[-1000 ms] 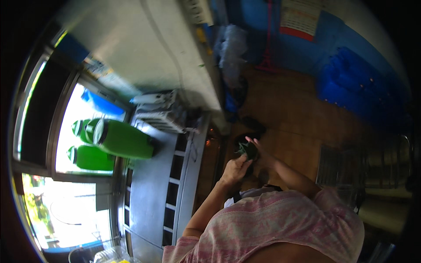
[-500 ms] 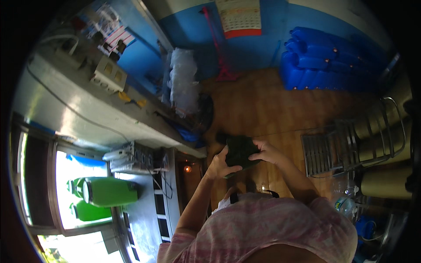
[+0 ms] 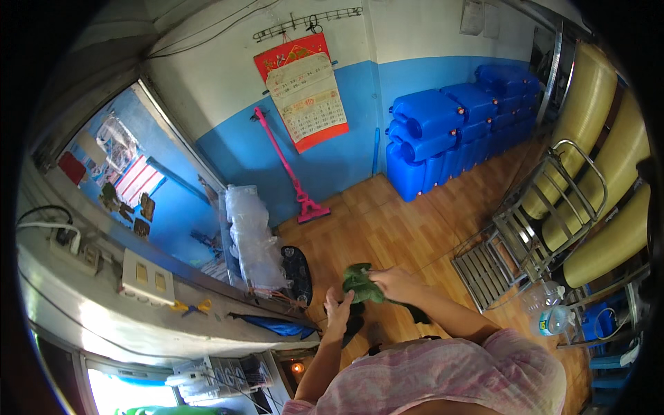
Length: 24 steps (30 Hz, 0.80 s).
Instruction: The person wipes the glass display case and surrounding surfaces with a green cloth. They move several green and blue plastic jugs to access different areas, then wipe the interior and exterior of the display case before returning the jugs to their original positions.
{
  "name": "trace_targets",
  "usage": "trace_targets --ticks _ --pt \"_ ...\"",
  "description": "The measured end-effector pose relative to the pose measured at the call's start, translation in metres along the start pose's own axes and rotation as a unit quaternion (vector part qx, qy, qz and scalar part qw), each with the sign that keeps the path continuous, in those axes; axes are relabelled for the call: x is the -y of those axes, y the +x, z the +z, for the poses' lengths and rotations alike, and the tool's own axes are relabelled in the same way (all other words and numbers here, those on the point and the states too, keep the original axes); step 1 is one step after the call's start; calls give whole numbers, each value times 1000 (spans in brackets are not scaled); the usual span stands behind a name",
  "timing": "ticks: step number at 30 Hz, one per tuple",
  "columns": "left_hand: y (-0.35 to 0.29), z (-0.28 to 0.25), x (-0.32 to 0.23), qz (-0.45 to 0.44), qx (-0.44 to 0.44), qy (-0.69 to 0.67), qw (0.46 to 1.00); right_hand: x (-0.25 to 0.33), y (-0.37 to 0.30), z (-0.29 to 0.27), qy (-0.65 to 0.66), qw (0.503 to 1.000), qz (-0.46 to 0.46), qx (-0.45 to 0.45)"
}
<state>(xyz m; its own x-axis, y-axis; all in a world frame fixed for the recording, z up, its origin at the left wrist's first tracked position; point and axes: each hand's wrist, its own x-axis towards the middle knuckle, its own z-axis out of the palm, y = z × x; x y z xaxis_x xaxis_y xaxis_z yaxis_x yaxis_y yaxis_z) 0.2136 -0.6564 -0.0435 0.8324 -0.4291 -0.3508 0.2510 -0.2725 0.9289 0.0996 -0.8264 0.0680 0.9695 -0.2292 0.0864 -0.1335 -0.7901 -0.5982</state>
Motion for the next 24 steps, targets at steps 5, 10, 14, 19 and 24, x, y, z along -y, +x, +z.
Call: trace_targets --ticks 5,10,14,19,24 --pt "26 5 -47 22 176 -65 982 73 57 43 -65 968 -124 210" --pt "82 -22 -110 400 147 151 892 84 100 29 -13 922 -251 295" --pt "111 -54 -141 465 71 171 866 54 142 6 329 930 -38 161" --pt "137 -72 -126 315 142 28 938 8 209 26 260 965 -2 -38" --pt "170 -88 -57 272 21 370 888 -4 239 94 20 967 -192 164"
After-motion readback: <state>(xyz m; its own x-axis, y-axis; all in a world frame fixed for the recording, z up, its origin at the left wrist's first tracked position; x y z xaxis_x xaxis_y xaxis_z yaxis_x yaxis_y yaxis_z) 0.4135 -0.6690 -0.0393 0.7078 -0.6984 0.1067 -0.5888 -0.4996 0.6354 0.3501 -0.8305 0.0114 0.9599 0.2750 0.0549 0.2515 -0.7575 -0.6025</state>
